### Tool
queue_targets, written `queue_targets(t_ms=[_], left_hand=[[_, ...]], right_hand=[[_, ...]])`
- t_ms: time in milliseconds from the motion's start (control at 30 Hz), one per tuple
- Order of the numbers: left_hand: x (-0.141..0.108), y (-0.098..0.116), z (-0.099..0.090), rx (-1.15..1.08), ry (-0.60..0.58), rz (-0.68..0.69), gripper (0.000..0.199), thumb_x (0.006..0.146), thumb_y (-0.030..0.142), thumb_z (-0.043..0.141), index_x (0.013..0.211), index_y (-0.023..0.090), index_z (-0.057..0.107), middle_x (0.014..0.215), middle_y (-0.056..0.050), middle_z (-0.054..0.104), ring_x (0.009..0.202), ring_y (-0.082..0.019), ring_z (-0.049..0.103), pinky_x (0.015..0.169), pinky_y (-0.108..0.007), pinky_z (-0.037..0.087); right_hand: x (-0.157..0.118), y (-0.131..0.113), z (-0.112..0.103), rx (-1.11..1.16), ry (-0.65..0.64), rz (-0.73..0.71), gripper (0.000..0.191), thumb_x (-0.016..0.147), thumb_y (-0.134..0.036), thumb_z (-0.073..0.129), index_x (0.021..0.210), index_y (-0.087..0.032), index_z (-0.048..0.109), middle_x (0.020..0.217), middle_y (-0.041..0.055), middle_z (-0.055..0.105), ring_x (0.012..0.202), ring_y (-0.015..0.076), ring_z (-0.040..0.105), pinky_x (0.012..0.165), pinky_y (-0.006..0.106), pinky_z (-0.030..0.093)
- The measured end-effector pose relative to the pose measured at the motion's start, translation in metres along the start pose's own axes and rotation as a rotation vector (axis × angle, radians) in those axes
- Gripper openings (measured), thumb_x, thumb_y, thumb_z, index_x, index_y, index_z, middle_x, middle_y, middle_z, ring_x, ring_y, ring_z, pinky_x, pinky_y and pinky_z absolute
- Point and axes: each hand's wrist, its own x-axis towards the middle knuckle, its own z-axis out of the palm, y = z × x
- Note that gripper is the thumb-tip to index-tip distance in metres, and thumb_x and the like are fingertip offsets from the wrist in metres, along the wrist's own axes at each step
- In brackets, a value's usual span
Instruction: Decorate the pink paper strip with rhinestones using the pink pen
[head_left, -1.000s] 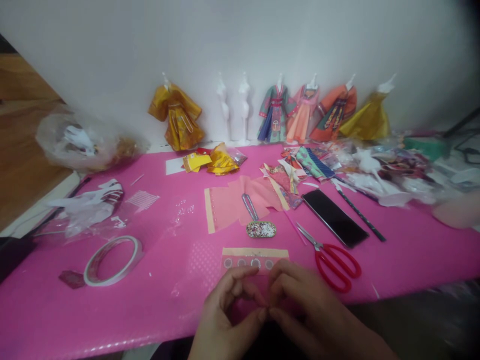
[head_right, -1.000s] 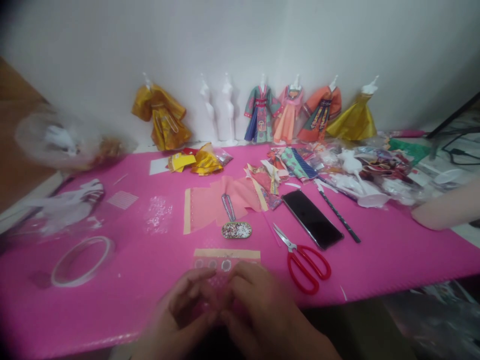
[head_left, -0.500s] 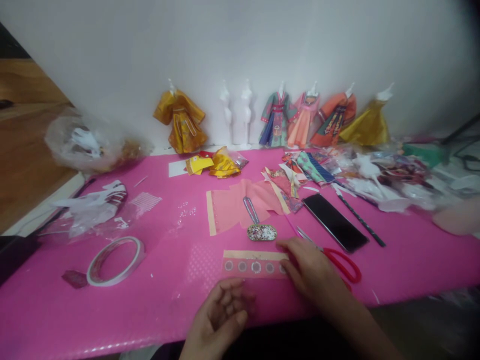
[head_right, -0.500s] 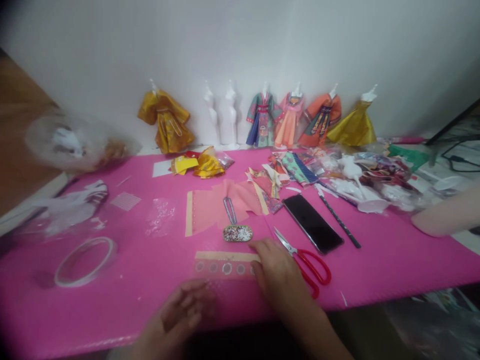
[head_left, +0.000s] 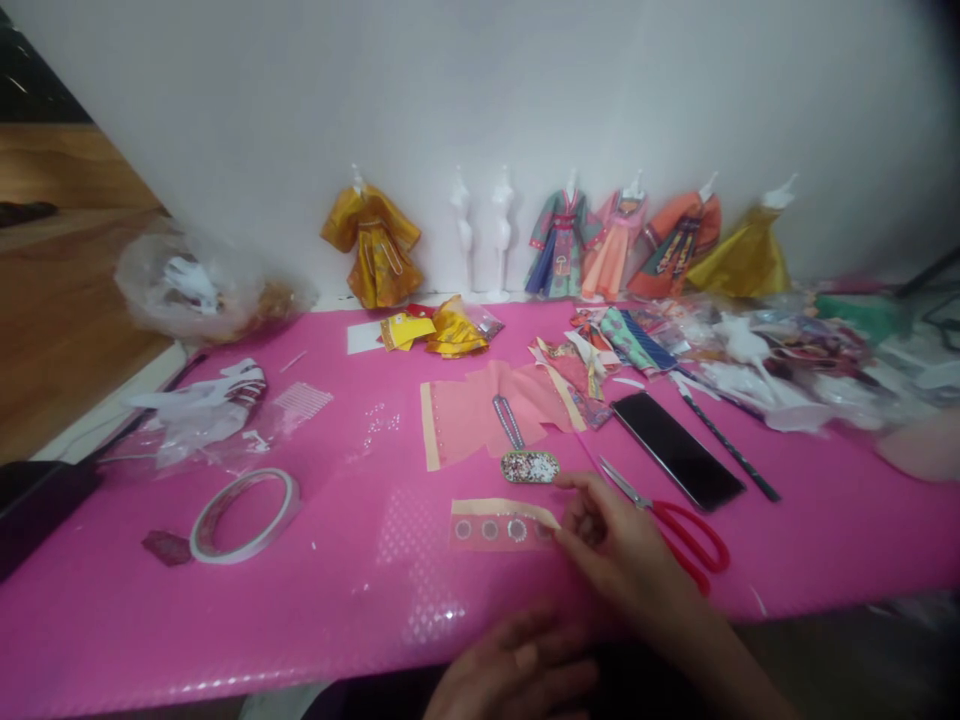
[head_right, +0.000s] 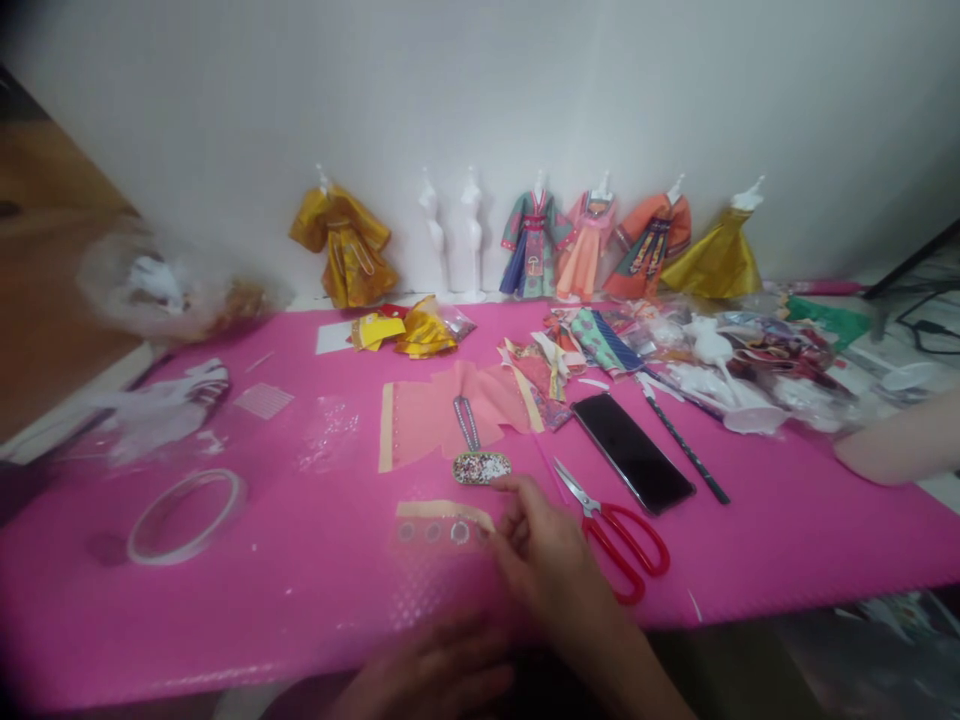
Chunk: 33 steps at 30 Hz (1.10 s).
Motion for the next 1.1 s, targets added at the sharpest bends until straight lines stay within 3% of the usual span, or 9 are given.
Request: queue_targets(t_ms=[67, 167, 267, 367, 467, 600, 733, 867, 1100], left_hand=[[0.008, -0.001, 0.014, -0.101, -0.015, 0.0, 0.033, 0.08, 0.03, 0.072, 0.111, 0.018, 0.071, 0.124, -0.014, 0.067, 0.119, -0.034, 0.058, 0.1, -0.046, 0.039], [0.017, 0.004, 0.038, -0.152, -0.007, 0.226, 0.022, 0.085, 0.025, 0.066, 0.104, 0.017, 0.071, 0.121, -0.013, 0.068, 0.12, -0.028, 0.057, 0.103, -0.038, 0.036], [0.018, 0.011, 0.052, -0.041, 0.07, 0.436, 0.021, 0.086, 0.025, 0.065, 0.105, 0.016, 0.069, 0.113, -0.013, 0.071, 0.113, -0.03, 0.061, 0.098, -0.041, 0.042], [0.011, 0.017, 0.054, 0.074, 0.132, 0.503, 0.016, 0.085, 0.021, 0.067, 0.1, 0.017, 0.069, 0.107, -0.011, 0.073, 0.103, -0.028, 0.066, 0.093, -0.04, 0.046], [0.005, 0.02, 0.051, 0.187, 0.168, 0.497, 0.021, 0.083, 0.019, 0.07, 0.104, 0.018, 0.069, 0.097, -0.009, 0.076, 0.094, -0.027, 0.069, 0.088, -0.04, 0.049], [-0.001, 0.025, 0.049, 0.366, 0.215, 0.453, 0.019, 0.08, 0.02, 0.073, 0.099, 0.02, 0.071, 0.096, -0.007, 0.076, 0.09, -0.024, 0.069, 0.085, -0.037, 0.05], [-0.002, 0.028, 0.051, 0.53, 0.228, 0.435, 0.013, 0.078, 0.024, 0.075, 0.09, 0.022, 0.073, 0.078, -0.002, 0.073, 0.082, -0.02, 0.066, 0.077, -0.031, 0.049], [-0.002, 0.027, 0.055, 0.58, 0.228, 0.422, 0.014, 0.079, 0.031, 0.074, 0.072, 0.02, 0.069, 0.061, 0.003, 0.061, 0.063, -0.013, 0.056, 0.062, -0.024, 0.043], [-0.003, 0.033, 0.065, 0.631, 0.167, 0.359, 0.025, 0.075, 0.042, 0.076, 0.071, 0.019, 0.066, 0.061, 0.001, 0.058, 0.063, -0.015, 0.053, 0.061, -0.026, 0.039]], right_hand=[[-0.004, -0.016, -0.003, 0.287, -0.041, 0.106, 0.027, 0.09, -0.028, 0.057, 0.115, -0.02, 0.049, 0.068, -0.0047, 0.055, 0.058, 0.0127, 0.058, 0.053, 0.023, 0.049], [-0.014, -0.031, -0.007, 0.55, -0.077, 0.229, 0.034, 0.085, -0.032, 0.065, 0.112, -0.021, 0.048, 0.069, -0.0053, 0.056, 0.059, 0.0124, 0.059, 0.054, 0.023, 0.049], [-0.026, -0.032, -0.007, 0.603, -0.07, 0.277, 0.038, 0.082, -0.034, 0.071, 0.11, -0.022, 0.048, 0.071, -0.005, 0.058, 0.064, 0.0132, 0.062, 0.057, 0.023, 0.052], [-0.036, -0.023, -0.007, 0.575, -0.067, 0.26, 0.035, 0.083, -0.033, 0.07, 0.109, -0.024, 0.048, 0.07, -0.0048, 0.06, 0.064, 0.0143, 0.063, 0.059, 0.025, 0.053], [-0.039, -0.015, -0.012, 0.486, -0.086, 0.221, 0.025, 0.086, -0.031, 0.063, 0.107, -0.024, 0.052, 0.081, 0.0, 0.067, 0.071, 0.0172, 0.067, 0.064, 0.028, 0.055], [-0.033, -0.02, -0.022, 0.247, 0.033, 0.059, 0.007, 0.087, -0.029, 0.059, 0.091, -0.024, 0.062, 0.088, 0.0023, 0.067, 0.076, 0.0184, 0.064, 0.066, 0.028, 0.054], [-0.027, -0.037, -0.023, 0.256, -0.004, 0.008, 0.013, 0.086, -0.028, 0.059, 0.074, -0.022, 0.061, 0.068, -0.0015, 0.058, 0.062, 0.0145, 0.056, 0.055, 0.024, 0.046], [-0.025, -0.045, -0.013, 0.272, -0.037, 0.011, 0.013, 0.08, -0.019, 0.061, 0.068, -0.02, 0.06, 0.064, -0.0028, 0.055, 0.058, 0.0121, 0.053, 0.053, 0.023, 0.041], [-0.027, -0.042, -0.006, 0.283, -0.022, -0.016, 0.014, 0.079, -0.013, 0.058, 0.066, -0.019, 0.059, 0.067, -0.0016, 0.056, 0.06, 0.0118, 0.055, 0.055, 0.023, 0.04]])
